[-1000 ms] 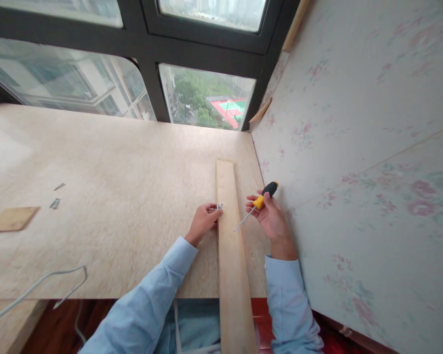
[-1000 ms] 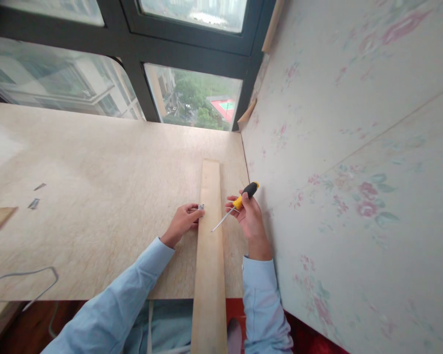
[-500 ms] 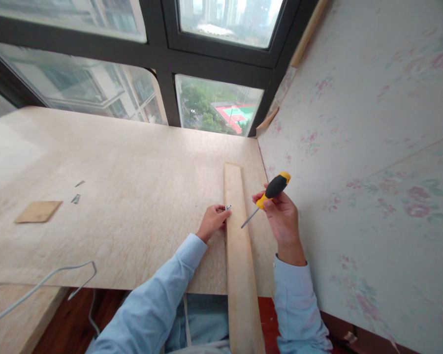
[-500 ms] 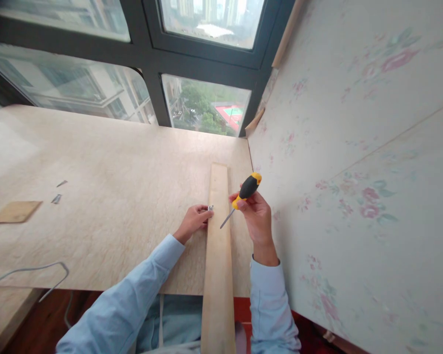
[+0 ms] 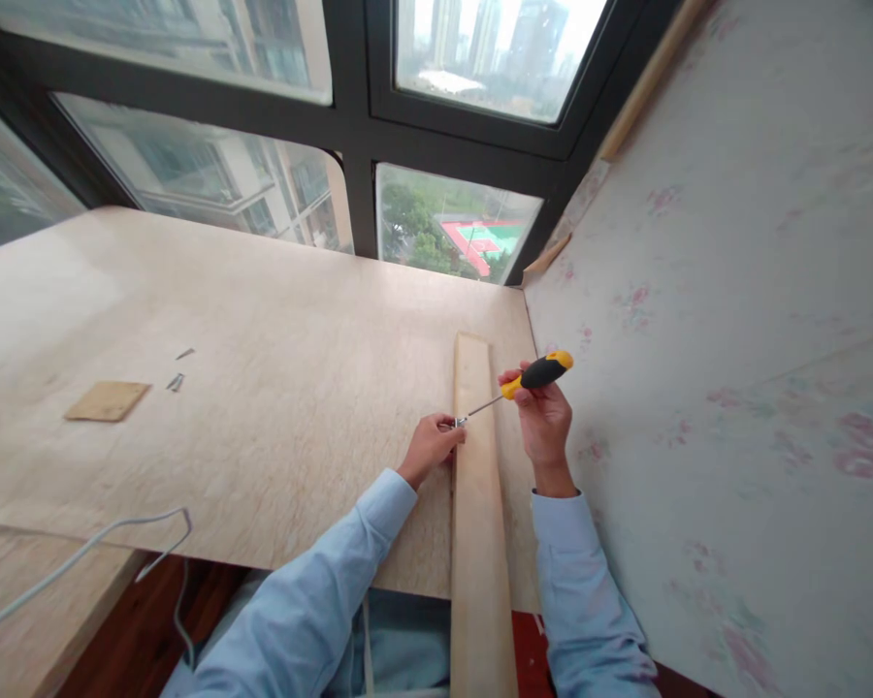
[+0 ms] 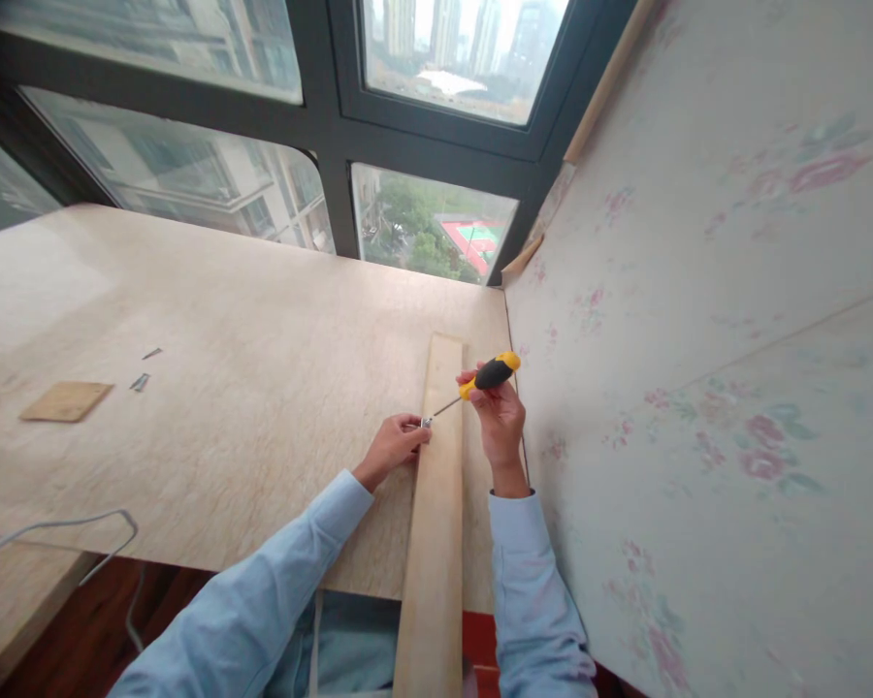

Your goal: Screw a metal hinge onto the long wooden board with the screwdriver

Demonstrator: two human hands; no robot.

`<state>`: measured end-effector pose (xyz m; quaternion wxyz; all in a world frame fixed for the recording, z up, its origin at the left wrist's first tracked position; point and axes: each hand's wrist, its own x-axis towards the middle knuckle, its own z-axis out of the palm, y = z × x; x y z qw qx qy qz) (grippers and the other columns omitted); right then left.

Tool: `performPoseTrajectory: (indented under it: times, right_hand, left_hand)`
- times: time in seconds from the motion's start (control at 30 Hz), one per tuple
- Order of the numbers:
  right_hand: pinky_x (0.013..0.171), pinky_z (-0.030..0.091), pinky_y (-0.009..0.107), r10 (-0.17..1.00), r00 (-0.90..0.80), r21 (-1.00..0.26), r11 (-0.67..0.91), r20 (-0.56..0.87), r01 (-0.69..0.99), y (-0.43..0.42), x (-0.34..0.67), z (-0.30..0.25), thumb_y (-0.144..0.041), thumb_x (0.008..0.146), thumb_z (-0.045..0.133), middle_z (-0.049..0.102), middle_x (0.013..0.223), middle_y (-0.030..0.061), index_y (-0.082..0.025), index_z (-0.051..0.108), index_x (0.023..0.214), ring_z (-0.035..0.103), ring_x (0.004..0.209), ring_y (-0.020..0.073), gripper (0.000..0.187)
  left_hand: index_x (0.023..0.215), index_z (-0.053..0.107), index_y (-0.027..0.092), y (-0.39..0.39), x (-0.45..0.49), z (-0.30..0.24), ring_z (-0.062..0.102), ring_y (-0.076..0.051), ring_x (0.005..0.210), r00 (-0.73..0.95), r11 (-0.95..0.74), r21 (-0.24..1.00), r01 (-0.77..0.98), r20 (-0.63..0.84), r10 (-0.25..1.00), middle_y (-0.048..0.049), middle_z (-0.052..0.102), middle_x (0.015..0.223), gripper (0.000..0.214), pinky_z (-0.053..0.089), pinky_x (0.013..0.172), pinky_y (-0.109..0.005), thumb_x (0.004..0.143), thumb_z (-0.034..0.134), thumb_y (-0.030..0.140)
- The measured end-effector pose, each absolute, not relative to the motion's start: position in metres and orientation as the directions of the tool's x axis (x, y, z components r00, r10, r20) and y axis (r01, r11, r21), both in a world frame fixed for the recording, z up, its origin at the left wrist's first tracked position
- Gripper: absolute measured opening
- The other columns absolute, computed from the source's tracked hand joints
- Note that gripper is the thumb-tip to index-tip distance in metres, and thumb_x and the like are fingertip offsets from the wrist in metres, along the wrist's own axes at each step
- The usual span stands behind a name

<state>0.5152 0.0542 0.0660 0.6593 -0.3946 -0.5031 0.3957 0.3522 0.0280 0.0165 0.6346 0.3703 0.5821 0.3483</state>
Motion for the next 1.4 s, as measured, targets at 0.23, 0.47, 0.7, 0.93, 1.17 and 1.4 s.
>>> performPoseTrajectory:
  times: [0.23,0.47,0.7,0.93,1.17,1.4]
  right_hand:
    - [0.095,0.053,0.051,0.903,0.202,-0.902,0.41,0.38,-0.136,0.045,0.515,0.07,-0.043,0.08,0.077,0.073,0.098,0.0038,-0.025,0.065,0.115,0.071,0.093,0.023,0.041]
    - [0.095,0.053,0.051,0.907,0.194,-0.908,0.401,0.374,-0.123,0.04,0.515,0.071,-0.044,0.083,0.074,0.073,0.101,0.0051,-0.025,0.063,0.119,0.071,0.095,0.0238,0.042]
    - [0.096,0.053,0.05,0.911,0.178,-0.908,0.397,0.372,-0.136,0.04,0.513,0.069,-0.043,0.084,0.074,0.073,0.102,0.0054,-0.025,0.063,0.119,0.071,0.097,0.0234,0.041]
    - [0.096,0.054,0.049,0.92,0.166,-0.923,0.372,0.354,-0.097,0.042,0.512,0.064,-0.048,0.082,0.073,0.074,0.101,0.0067,-0.023,0.061,0.119,0.071,0.097,0.0243,0.046]
    - [0.094,0.055,0.047,0.921,0.164,-0.921,0.373,0.353,-0.111,0.04,0.512,0.067,-0.042,0.083,0.074,0.075,0.1,0.0051,-0.024,0.062,0.118,0.072,0.097,0.0231,0.041]
    - [0.081,0.06,0.039,0.899,0.23,-0.916,0.397,0.373,-0.066,0.037,0.503,0.074,-0.031,0.068,0.087,0.076,0.091,0.0023,-0.023,0.062,0.091,0.073,0.085,0.0211,0.035]
  left_hand:
    - [0.097,0.07,0.012,0.025,0.353,0.012,0.069,-0.017,0.074,0.063,0.463,0.886,-0.018,-0.461,0.885,-0.0081,0.073,0.084,0.024,0.049,0.055,-0.02,0.074,0.072,0.019]
    - [0.094,0.071,0.012,0.025,0.353,0.008,0.068,-0.016,0.071,0.047,0.454,0.89,-0.031,-0.453,0.891,-0.0056,0.072,0.079,0.024,0.049,0.055,-0.019,0.072,0.075,0.019]
    - [0.092,0.07,0.012,0.025,0.353,0.013,0.069,-0.018,0.075,0.082,0.472,0.881,-0.037,-0.468,0.88,-0.0069,0.073,0.085,0.019,0.05,0.055,-0.021,0.075,0.068,0.017]
    - [0.088,0.07,0.013,0.025,0.353,0.02,0.068,-0.017,0.072,0.081,0.504,0.862,-0.055,-0.5,0.862,-0.0056,0.072,0.081,0.015,0.052,0.056,-0.022,0.073,0.07,0.015]
    - [0.086,0.069,0.012,0.026,0.352,0.022,0.068,-0.017,0.071,0.094,0.523,0.849,-0.076,-0.516,0.851,-0.0062,0.072,0.08,0.013,0.053,0.056,-0.024,0.074,0.069,0.014]
    - [0.087,0.069,0.011,0.026,0.351,0.024,0.068,-0.017,0.071,0.113,0.517,0.854,-0.063,-0.509,0.854,-0.007,0.071,0.08,0.013,0.052,0.054,-0.022,0.075,0.068,0.016]
